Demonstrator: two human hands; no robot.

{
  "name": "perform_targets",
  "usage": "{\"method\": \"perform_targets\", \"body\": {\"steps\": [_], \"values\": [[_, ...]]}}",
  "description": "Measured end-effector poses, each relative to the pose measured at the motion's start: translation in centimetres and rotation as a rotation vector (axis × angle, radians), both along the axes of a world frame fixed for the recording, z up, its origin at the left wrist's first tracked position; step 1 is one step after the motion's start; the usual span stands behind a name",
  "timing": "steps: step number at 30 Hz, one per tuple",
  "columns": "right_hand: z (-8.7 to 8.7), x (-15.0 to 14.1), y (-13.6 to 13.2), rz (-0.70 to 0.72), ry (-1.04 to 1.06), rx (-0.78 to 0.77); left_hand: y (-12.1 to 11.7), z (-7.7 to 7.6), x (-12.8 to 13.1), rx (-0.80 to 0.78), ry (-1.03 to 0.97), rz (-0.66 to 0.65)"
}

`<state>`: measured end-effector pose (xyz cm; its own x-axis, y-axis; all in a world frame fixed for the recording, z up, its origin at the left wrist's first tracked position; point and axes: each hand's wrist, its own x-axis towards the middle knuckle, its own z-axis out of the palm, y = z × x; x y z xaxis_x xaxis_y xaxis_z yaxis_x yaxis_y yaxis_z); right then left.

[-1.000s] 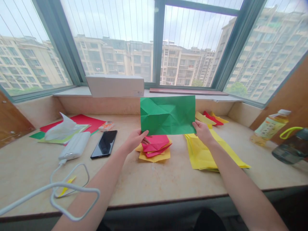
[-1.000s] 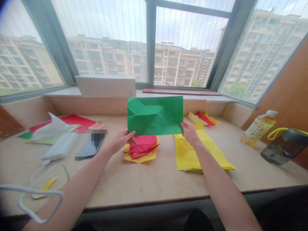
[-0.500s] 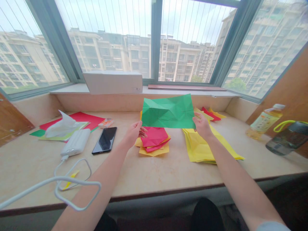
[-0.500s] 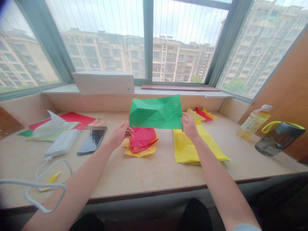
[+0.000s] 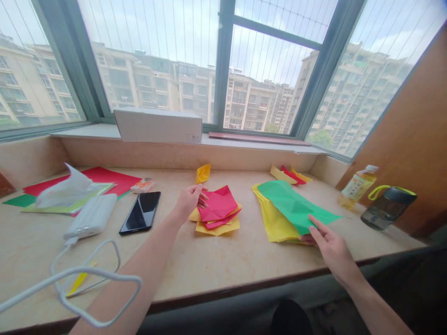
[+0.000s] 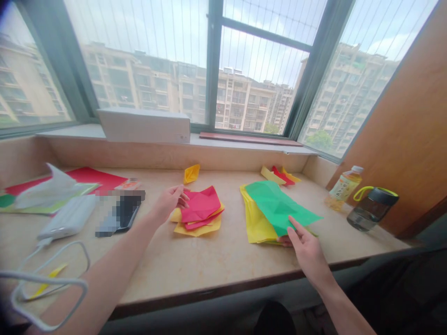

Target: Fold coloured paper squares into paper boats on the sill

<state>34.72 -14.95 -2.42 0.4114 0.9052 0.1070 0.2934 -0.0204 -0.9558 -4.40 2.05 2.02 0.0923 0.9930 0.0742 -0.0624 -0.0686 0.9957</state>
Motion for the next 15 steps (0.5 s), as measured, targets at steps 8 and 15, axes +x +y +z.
{"method": "perform_targets", "body": {"steps": [8,15], "values": [[4.0,-1.3,-1.1,0.230,-0.278,-0.179,0.1,-0.4,0.2,0.028,0.041,-0.016],[6.5,-0.7,10.4,0.326,-0.931,-0.037,-0.1,-0.5,0.2,0.039,0.082,-0.012]]}}
